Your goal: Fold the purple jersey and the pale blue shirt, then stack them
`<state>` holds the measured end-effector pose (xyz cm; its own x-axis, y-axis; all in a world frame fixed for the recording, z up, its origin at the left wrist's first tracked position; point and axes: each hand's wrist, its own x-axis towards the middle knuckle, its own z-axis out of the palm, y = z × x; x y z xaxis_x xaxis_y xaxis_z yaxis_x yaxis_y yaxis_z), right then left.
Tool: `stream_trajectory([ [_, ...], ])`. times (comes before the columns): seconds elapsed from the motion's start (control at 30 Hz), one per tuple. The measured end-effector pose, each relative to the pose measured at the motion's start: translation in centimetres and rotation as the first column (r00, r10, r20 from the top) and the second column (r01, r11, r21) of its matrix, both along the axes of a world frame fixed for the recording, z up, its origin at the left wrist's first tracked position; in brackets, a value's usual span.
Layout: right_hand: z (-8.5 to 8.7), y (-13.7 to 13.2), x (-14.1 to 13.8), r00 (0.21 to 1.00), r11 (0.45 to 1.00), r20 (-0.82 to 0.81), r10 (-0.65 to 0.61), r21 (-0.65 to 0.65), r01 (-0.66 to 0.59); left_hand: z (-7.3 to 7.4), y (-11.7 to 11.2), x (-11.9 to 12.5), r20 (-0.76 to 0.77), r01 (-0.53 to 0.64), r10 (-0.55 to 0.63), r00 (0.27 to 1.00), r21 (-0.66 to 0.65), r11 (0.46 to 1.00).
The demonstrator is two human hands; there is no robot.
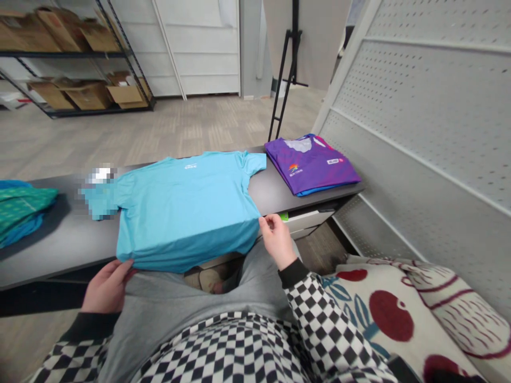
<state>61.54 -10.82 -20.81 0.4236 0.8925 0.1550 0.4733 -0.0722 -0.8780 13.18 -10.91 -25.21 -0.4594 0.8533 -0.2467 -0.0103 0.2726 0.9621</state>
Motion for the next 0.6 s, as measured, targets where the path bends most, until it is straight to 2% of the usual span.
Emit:
stream_trajectory([
  [0.1, -1.1, 0.3, -0.1, 0.987, 0.999, -0.155, -0.042, 0.026, 0.047, 0.0, 0.1, 0.0, 0.139, -0.023, 0.029, 0.990, -0.041, 0.999],
  [0.17, -1.9, 0.5, -0.2, 0.964, 0.998, -0.266, -0.025, 0.043, 0.038, 0.1, 0.2, 0.2, 0.142, -0.025, 0.030, 0.989, -0.033, 0.999],
  [0.27, -2.7, 0.9, -0.3, 0.936, 0.999, -0.350, 0.017, 0.050, 0.000, 0.4, 0.3, 0.6, 0.120, 0.053, -0.051, 0.992, -0.014, 0.998],
  [0.33, -3.1, 1.0, -0.1, 0.949, 0.999, -0.313, 0.026, 0.032, -0.016, 0.4, 0.4, 0.7, 0.086, 0.131, -0.128, 0.988, -0.028, 0.991],
  [0.47, -3.3, 0.8, 0.6, 0.994, 0.998, -0.097, 0.051, -0.020, -0.054, -0.2, 0.4, 0.1, -0.049, 0.229, -0.235, 0.971, -0.104, 0.968],
  [0.53, -3.1, 0.6, 0.9, 0.997, 0.997, 0.016, 0.070, -0.040, -0.069, -0.3, 0.2, -0.6, -0.179, 0.256, -0.278, 0.944, -0.138, 0.957],
  [0.6, -2.7, 0.2, 1.2, 0.991, 0.994, 0.094, 0.097, -0.064, -0.091, -0.1, 0.0, -1.4, -0.347, 0.266, -0.312, 0.884, -0.175, 0.948],
])
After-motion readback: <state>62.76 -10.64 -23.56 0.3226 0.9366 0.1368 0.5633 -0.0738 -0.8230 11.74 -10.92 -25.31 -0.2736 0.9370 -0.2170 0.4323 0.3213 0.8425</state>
